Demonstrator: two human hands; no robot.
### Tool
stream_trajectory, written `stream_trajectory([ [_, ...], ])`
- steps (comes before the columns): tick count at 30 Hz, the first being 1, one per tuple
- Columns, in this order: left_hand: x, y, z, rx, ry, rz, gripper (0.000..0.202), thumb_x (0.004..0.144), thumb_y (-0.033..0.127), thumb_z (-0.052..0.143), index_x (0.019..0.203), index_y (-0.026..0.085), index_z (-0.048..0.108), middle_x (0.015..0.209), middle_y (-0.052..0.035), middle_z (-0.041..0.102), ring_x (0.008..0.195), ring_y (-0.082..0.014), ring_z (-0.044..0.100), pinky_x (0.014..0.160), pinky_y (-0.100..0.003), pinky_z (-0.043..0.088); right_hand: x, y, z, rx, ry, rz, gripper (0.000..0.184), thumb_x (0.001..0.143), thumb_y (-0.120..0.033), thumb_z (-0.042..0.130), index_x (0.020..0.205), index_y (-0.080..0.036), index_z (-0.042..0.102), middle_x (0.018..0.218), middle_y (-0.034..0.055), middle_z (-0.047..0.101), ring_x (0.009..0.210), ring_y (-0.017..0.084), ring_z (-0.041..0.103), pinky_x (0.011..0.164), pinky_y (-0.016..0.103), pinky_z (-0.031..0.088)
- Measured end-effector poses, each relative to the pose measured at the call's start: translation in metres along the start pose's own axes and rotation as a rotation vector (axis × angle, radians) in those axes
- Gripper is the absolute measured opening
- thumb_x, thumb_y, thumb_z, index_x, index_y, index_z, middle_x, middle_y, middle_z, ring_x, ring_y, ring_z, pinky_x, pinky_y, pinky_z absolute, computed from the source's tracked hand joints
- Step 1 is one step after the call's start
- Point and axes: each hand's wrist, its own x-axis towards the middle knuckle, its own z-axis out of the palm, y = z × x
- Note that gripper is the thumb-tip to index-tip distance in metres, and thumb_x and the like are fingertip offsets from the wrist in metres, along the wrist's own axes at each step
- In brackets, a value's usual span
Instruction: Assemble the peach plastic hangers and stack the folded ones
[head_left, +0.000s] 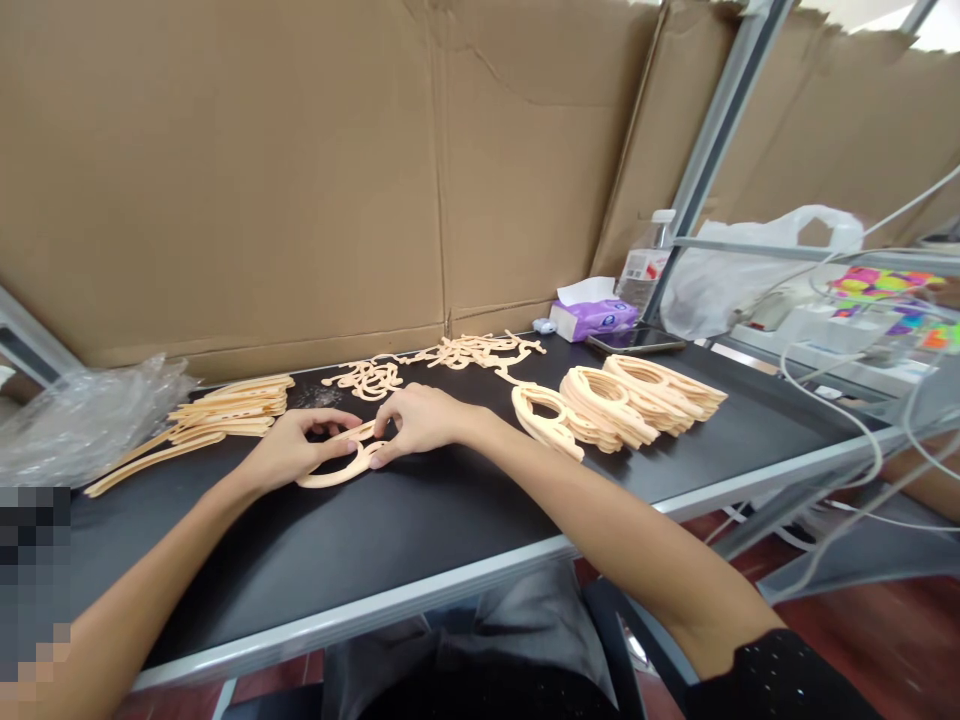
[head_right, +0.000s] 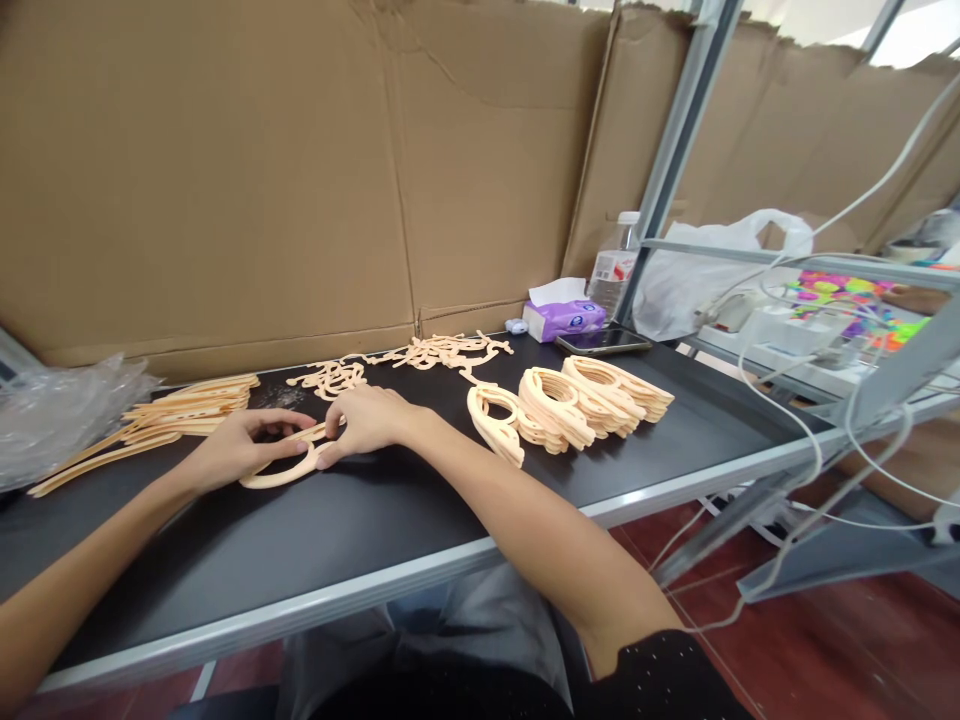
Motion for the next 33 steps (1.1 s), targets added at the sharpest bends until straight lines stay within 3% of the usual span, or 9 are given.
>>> stream_trajectory([
  [5,0.0016,-0.0014,0.001,-0.067,0.021,-0.02,0.052,0.067,0.06,0.071,0.101,0.021,0.078,0.081,-0.003,0.073,0.071,-0.0187,0.061,0.062,-0.027,0.047,0.0015,0.0026,0.0035,-0.041,0.118,-0.093,0.06,0.063,-0.061,0.08,0.106,-0.021,0.068,0.109,0.0075,0.064,0.101,0.026,0.056,0.075,0.03,0.04],
  [9,0.0036,-0.0042,0.0018,-0.186,0.034,-0.059,0.054,0.065,0.06,0.073,0.101,0.02,0.077,0.096,-0.0071,0.077,0.087,-0.0255,0.068,0.075,-0.032,0.054,0.0036,0.0031,0.0075,-0.01,0.098,-0.189,0.062,0.065,-0.058,0.08,0.109,-0.018,0.064,0.112,0.01,0.065,0.11,0.029,0.052,0.091,0.039,0.04],
  [13,0.0046,-0.006,0.0022,-0.233,0.011,-0.046,0.054,0.067,0.059,0.073,0.103,0.02,0.076,0.103,-0.0077,0.077,0.093,-0.0268,0.07,0.084,-0.035,0.055,0.0035,-0.0014,0.009,0.002,0.042,-0.19,0.061,0.069,-0.058,0.078,0.114,-0.019,0.065,0.111,0.0083,0.068,0.113,0.029,0.053,0.097,0.041,0.037],
  [20,0.0044,-0.0025,0.0047,-0.128,0.031,-0.023,0.05,0.067,0.06,0.073,0.095,0.019,0.078,0.083,-0.0049,0.075,0.078,-0.0207,0.065,0.071,-0.029,0.051,0.0048,-0.003,0.0093,-0.009,0.012,-0.223,0.047,0.075,-0.053,0.076,0.104,-0.017,0.072,0.11,0.0074,0.072,0.108,0.025,0.061,0.092,0.035,0.036],
  [33,0.0089,-0.0004,0.0088,-0.06,0.076,-0.091,0.048,0.063,0.059,0.071,0.088,0.019,0.079,0.072,-0.0025,0.071,0.064,-0.0171,0.057,0.056,-0.026,0.042,0.0026,-0.0035,0.0066,-0.023,-0.014,-0.219,0.045,0.076,-0.056,0.075,0.105,-0.022,0.077,0.108,0.0062,0.075,0.108,0.024,0.061,0.091,0.033,0.032],
])
